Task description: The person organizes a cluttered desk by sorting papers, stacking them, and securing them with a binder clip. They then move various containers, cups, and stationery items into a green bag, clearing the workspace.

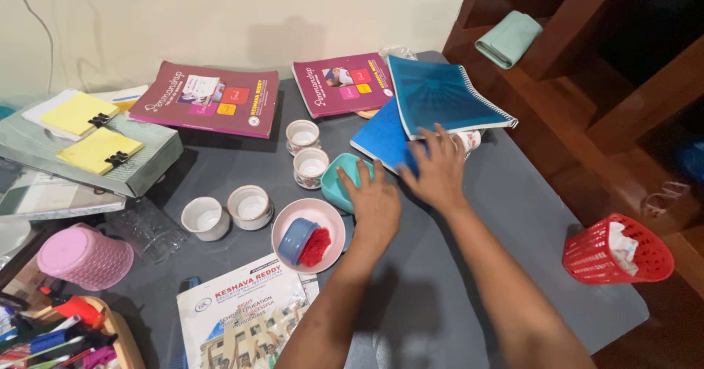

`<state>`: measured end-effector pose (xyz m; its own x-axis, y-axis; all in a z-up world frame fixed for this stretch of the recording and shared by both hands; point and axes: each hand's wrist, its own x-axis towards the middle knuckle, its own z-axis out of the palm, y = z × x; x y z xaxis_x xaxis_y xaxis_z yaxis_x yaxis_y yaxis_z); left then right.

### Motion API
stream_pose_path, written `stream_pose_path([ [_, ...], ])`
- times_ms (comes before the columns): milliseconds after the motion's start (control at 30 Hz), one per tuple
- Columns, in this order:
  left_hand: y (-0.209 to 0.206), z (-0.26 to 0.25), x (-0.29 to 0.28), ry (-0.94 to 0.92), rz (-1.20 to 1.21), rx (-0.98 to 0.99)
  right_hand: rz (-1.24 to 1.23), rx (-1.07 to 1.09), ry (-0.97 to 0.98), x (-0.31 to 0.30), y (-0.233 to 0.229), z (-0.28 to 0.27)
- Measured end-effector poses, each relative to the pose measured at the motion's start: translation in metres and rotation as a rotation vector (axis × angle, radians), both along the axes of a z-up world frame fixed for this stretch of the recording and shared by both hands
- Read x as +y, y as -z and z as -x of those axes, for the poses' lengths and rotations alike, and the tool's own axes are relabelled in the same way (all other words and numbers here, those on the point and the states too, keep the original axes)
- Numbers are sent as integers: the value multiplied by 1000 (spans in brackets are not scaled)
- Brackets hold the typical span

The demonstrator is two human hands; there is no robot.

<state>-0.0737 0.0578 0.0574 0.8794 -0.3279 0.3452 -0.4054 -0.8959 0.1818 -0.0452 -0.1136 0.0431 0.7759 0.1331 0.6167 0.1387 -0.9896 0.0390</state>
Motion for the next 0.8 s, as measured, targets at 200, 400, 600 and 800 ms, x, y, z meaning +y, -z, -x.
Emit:
stream_pose_path([
  [200, -1, 3, 1, 22, -36, 17, -1034, -202, 382, -82, 40, -42],
  [400, -1, 5, -4, 10, 56, -70, -1415, 40, 78, -149, 50, -39],
  [600, 4, 4, -1, -22, 92, -126, -589, -13, 569, -136, 7, 28],
  [800, 4, 3, -5, -11, 118, -162, -79, -92, 441, -75, -37, 59],
])
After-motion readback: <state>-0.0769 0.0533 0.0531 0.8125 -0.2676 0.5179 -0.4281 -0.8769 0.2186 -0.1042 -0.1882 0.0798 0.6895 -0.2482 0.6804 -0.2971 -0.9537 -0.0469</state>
